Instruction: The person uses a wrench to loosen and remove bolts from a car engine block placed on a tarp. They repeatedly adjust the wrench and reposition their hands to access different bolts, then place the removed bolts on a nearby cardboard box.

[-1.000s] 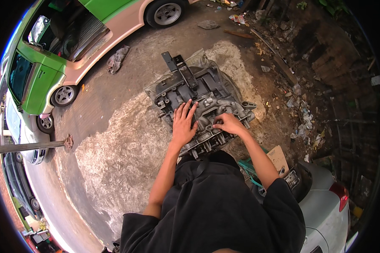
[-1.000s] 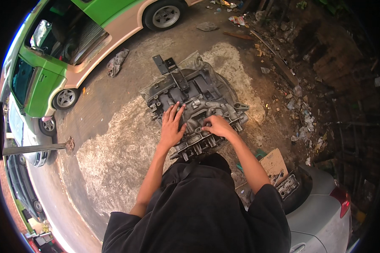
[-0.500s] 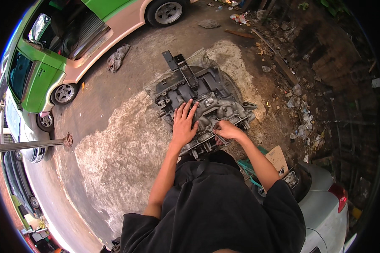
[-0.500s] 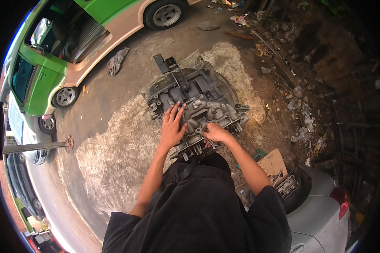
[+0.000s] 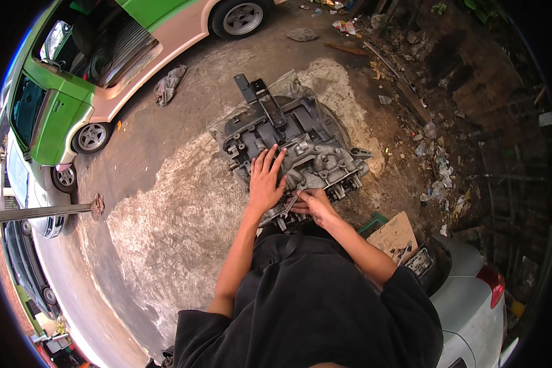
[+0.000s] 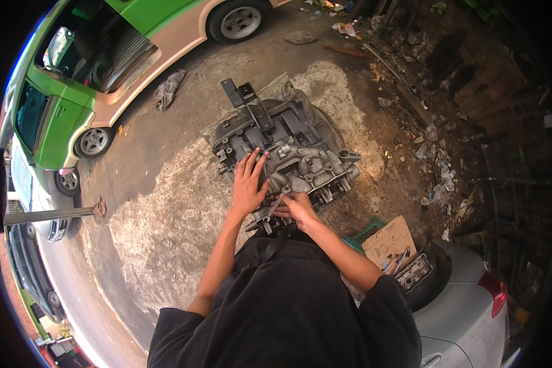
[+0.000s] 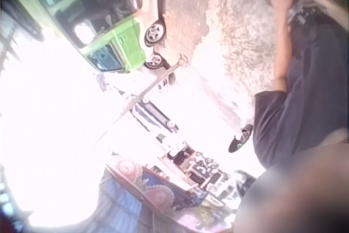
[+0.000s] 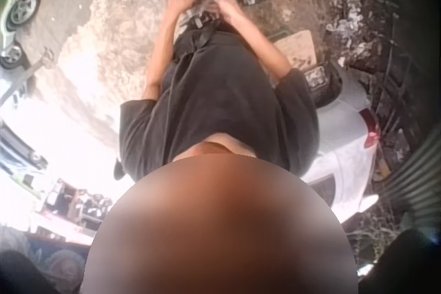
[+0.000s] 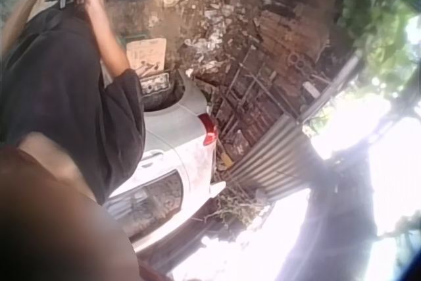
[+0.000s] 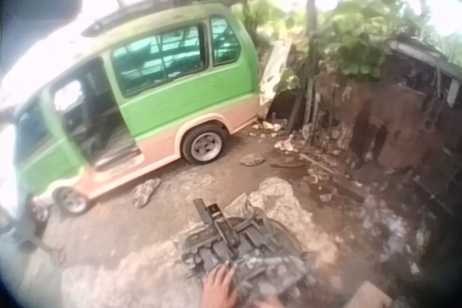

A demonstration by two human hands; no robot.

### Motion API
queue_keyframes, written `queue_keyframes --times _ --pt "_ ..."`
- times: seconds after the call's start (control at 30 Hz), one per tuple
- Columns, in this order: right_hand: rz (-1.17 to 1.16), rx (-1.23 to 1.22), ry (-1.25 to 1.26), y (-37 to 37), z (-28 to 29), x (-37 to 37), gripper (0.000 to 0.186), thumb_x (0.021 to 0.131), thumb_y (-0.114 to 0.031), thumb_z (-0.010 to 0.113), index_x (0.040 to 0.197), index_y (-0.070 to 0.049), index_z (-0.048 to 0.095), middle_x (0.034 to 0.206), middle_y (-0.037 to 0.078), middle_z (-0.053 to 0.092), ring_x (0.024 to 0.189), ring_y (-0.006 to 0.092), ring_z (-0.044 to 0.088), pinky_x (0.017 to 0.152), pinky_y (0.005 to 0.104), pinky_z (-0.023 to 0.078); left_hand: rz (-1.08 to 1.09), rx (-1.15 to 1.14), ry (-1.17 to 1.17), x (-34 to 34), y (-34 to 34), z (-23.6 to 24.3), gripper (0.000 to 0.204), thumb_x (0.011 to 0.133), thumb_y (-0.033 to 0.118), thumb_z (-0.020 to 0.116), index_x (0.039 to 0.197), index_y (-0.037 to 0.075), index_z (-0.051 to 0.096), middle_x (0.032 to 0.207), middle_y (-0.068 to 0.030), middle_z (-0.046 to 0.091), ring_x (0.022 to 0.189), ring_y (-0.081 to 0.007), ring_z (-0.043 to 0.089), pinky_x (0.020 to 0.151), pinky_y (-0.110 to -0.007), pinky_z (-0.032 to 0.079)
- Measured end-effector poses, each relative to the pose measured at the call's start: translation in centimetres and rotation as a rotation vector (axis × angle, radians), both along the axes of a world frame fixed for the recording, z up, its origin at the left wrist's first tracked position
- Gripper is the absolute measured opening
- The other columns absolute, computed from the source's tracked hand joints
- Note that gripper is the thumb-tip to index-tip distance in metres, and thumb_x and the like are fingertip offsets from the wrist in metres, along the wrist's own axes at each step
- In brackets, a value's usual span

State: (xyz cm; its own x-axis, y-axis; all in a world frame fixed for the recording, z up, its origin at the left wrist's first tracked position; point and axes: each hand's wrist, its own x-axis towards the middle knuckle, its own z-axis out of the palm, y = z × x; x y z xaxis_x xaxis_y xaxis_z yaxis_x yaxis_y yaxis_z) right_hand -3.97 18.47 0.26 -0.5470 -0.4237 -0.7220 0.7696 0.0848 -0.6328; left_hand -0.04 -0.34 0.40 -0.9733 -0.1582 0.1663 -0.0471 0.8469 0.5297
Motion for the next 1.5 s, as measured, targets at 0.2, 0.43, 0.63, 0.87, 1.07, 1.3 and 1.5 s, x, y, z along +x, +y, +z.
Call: queue_keyframes --times 0.2,0.43,0.63,0.87,1.07,1.3,1.5 --pt "0.285 0.249 0.369 3.7 -0.6 -3.2 0.027 0.108 -0.021 0.063 0.116 0.002 0.074 0.087 0.011 0.075 0.071 0.0147 0.07 0.063 0.033 0.056 -0.006 -0.008 -0.002 0.1 0.0 -0.1 0.082 0.09 0.021 0.072 0.164 0.022 0.037 0.17 -0.0089 0.033 0.153 -0.0381 0.032 0.127 -0.056 0.025" --pt "0.686 0.472 0.689 5.5 -0.7 -8.0 0.035 0.099 -0.031 0.074 0.12 -0.003 0.079 0.097 0.016 0.079 0.088 0.0271 0.076 0.083 0.0434 0.057 -0.02 -0.009 0.003 0.0 -0.2 -0.1 0.082 0.089 0.021 0.072 0.164 0.022 0.038 0.169 -0.0091 0.033 0.153 -0.0385 0.032 0.127 -0.056 0.026" --pt "0.808 0.436 0.895 4.2 0.1 -8.6 0.03 0.098 -0.028 0.077 0.113 -0.003 0.081 0.097 0.016 0.08 0.079 0.0255 0.074 0.076 0.0414 0.056 -0.018 0.006 -0.002 0.1 -0.1 0.1 0.082 0.09 0.02 0.072 0.164 0.022 0.037 0.17 -0.0084 0.032 0.153 -0.0378 0.032 0.127 -0.056 0.026" --pt "0.924 0.508 0.862 2.9 1.3 -9.3 0.029 0.096 -0.029 0.079 0.11 -0.004 0.083 0.095 0.015 0.08 0.085 0.0275 0.075 0.078 0.0442 0.057 -0.009 0.009 -0.01 0.1 -0.1 0.1 0.082 0.09 0.02 0.071 0.165 0.023 0.036 0.17 -0.0077 0.032 0.153 -0.0375 0.032 0.127 -0.056 0.025" --pt "0.962 0.511 0.927 2.3 0.5 -9.1 0.027 0.096 -0.026 0.078 0.108 -0.003 0.082 0.095 0.016 0.08 0.089 0.0296 0.075 0.081 0.0459 0.056 -0.006 0.005 -0.006 0.0 -0.1 -0.2 0.082 0.09 0.021 0.072 0.164 0.022 0.037 0.17 -0.0074 0.032 0.153 -0.0378 0.031 0.127 -0.056 0.026" --pt "0.991 0.447 0.781 2.7 1.4 -8.5 0.027 0.1 -0.014 0.07 0.121 0.004 0.071 0.086 0.017 0.075 0.083 0.0247 0.076 0.073 0.0422 0.058 -0.005 0.024 0.006 0.0 -0.1 0.0 0.079 0.091 0.021 0.071 0.164 0.022 0.039 0.169 -0.0072 0.034 0.153 -0.0376 0.032 0.126 -0.056 0.027" --pt "0.703 0.107 0.274 4.2 1.9 -7.5 0.014 0.103 -0.003 0.062 0.115 0.003 0.06 0.099 0.015 0.072 0.088 0.0245 0.077 0.074 0.0359 0.062 0.006 0.027 0.009 0.1 0.1 0.2 0.078 0.092 0.019 0.07 0.163 0.021 0.039 0.169 -0.0075 0.034 0.152 -0.0369 0.034 0.128 -0.056 0.024"
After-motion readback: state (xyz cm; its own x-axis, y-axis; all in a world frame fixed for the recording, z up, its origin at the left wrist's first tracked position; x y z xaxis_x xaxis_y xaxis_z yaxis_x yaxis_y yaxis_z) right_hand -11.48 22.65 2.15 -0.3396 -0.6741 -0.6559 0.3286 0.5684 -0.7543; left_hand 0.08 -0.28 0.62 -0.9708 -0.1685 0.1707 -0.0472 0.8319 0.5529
